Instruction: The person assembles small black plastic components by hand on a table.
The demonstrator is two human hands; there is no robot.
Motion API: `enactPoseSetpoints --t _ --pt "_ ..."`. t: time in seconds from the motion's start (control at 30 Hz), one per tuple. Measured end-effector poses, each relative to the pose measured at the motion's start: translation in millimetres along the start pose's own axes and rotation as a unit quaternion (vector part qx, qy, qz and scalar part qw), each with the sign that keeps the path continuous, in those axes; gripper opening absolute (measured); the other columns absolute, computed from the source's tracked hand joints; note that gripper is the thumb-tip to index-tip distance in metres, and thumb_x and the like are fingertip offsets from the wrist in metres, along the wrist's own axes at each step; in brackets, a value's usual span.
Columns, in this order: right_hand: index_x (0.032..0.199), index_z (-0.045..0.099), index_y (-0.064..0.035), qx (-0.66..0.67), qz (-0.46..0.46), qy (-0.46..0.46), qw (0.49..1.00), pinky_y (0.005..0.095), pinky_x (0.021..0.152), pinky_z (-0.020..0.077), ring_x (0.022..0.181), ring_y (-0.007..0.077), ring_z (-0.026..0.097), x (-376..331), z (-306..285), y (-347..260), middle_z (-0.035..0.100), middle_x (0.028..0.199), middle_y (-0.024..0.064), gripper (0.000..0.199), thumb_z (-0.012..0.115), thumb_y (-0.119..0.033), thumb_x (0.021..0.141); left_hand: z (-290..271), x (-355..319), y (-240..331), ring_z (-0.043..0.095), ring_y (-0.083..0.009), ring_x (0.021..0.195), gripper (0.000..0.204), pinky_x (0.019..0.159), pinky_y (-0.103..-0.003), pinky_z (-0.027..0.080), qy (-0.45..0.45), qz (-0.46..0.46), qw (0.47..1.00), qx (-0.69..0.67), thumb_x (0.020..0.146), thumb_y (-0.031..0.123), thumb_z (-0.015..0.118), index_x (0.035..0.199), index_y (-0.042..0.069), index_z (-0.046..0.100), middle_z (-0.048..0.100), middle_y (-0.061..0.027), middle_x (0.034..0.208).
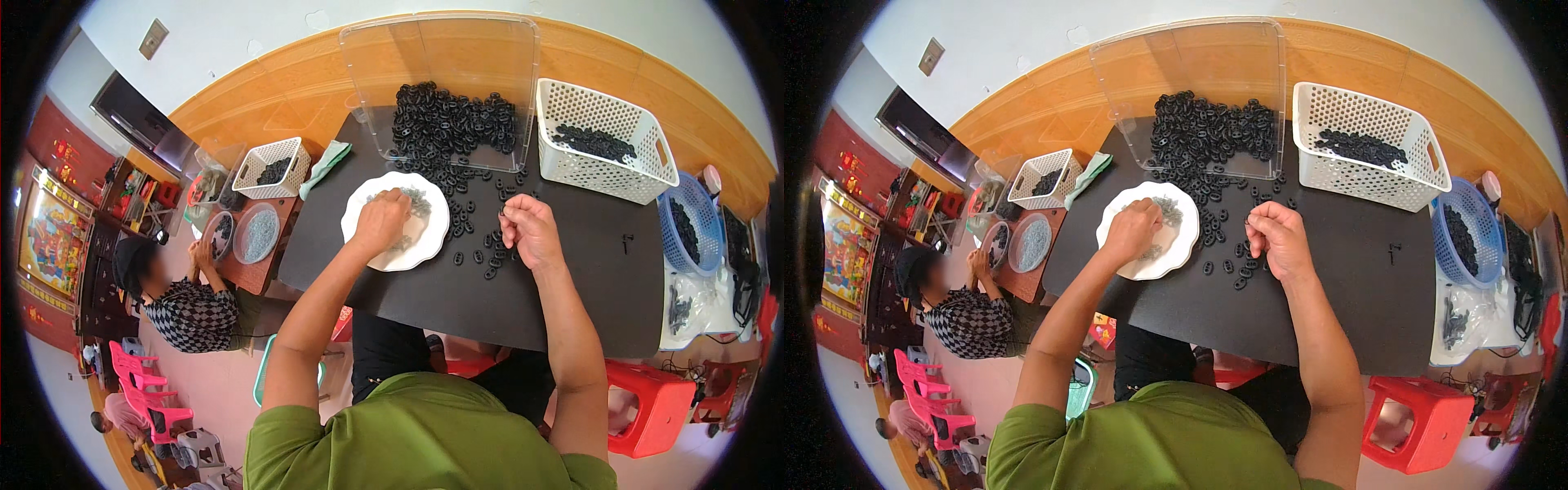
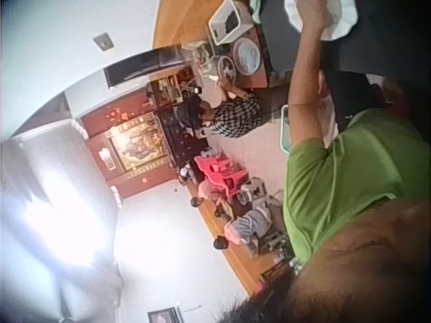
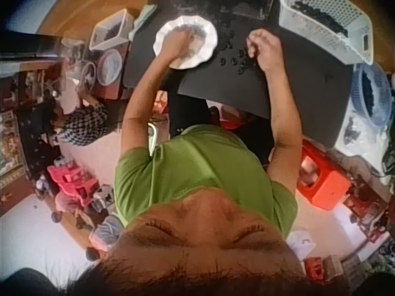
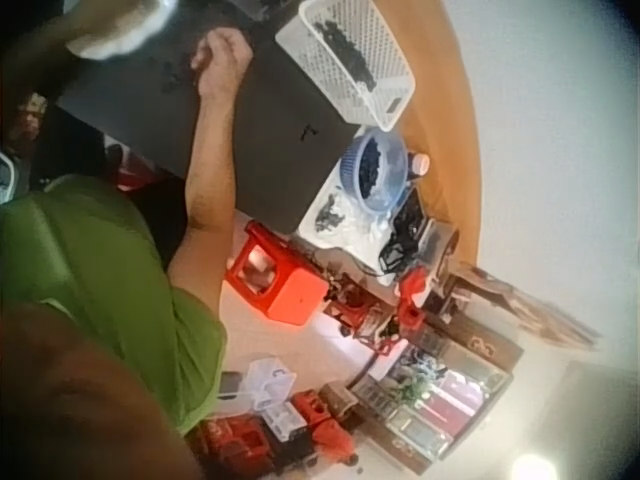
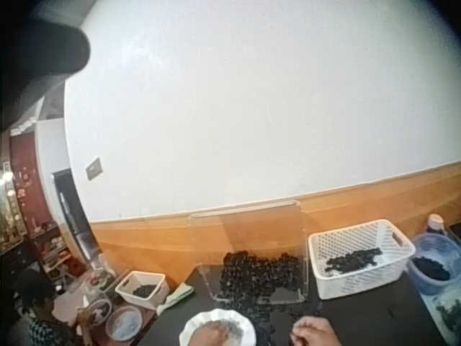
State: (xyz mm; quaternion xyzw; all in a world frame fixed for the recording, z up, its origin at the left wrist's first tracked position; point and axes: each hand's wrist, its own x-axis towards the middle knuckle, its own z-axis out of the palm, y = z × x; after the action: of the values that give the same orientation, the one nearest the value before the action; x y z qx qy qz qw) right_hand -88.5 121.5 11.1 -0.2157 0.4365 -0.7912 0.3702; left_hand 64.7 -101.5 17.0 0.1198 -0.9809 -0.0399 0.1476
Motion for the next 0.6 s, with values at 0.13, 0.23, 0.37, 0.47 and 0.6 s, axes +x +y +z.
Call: enactPoseSetpoints --t 0.13,0.23,0.37,0.47,0.6 --pt "0.075 0.056 -0.0024 0.002 0.000 -0.003 1.000 0.0213 0.039 0.0405 0.045 0.0069 0.047 -1 1 -2 0.055 0.063 0.0032 0.009 0.057 -0.009 0.080 -9 -1 -8 0.056 -0.0308 0.080 0.004 0.069 -0.040 0.044 0.007 -0.039 0.996 -0.084 0.073 0.006 0.055 0.075 0.002 0.056 0.055 -0.0130 0.079" --pt "0.074 0.056 -0.0025 0.001 0.001 -0.002 1.000 0.0212 0.038 0.0403 0.045 0.0068 0.047 2 0 -1 0.055 0.063 0.0032 0.009 0.057 -0.009 0.080 -12 -1 -12 0.055 -0.0312 0.081 0.004 0.069 -0.040 0.044 0.012 -0.056 0.991 -0.120 0.074 0.006 0.054 0.076 0.003 0.055 0.055 -0.0129 0.079" --pt "0.074 0.056 -0.0027 -0.007 0.004 -0.003 1.000 0.0212 0.038 0.0403 0.045 0.0067 0.047 0 1 -1 0.055 0.063 0.0032 0.009 0.057 -0.009 0.080 -8 1 -9 0.055 -0.0313 0.080 0.003 0.069 -0.040 0.044 0.005 -0.038 0.994 -0.106 0.073 0.005 0.054 0.073 0.003 0.056 0.055 -0.0122 0.078" --pt "0.074 0.056 -0.0027 -0.003 0.002 0.000 1.000 0.0209 0.038 0.0404 0.044 0.0066 0.047 1 1 -1 0.055 0.063 0.0033 0.009 0.057 -0.009 0.080 -7 1 -7 0.056 -0.0313 0.079 0.002 0.068 -0.040 0.044 -0.012 -0.047 0.995 -0.083 0.072 0.006 0.055 0.071 0.004 0.056 0.055 -0.0122 0.077" --pt "0.074 0.056 -0.0027 -0.006 0.003 -0.001 1.000 0.0209 0.038 0.0404 0.045 0.0067 0.047 0 -1 -1 0.056 0.064 0.0034 0.008 0.057 -0.008 0.080 -9 2 -5 0.056 -0.0312 0.079 0.003 0.068 -0.041 0.044 -0.034 -0.063 0.994 -0.081 0.071 0.007 0.057 0.070 0.004 0.056 0.056 -0.0123 0.078"
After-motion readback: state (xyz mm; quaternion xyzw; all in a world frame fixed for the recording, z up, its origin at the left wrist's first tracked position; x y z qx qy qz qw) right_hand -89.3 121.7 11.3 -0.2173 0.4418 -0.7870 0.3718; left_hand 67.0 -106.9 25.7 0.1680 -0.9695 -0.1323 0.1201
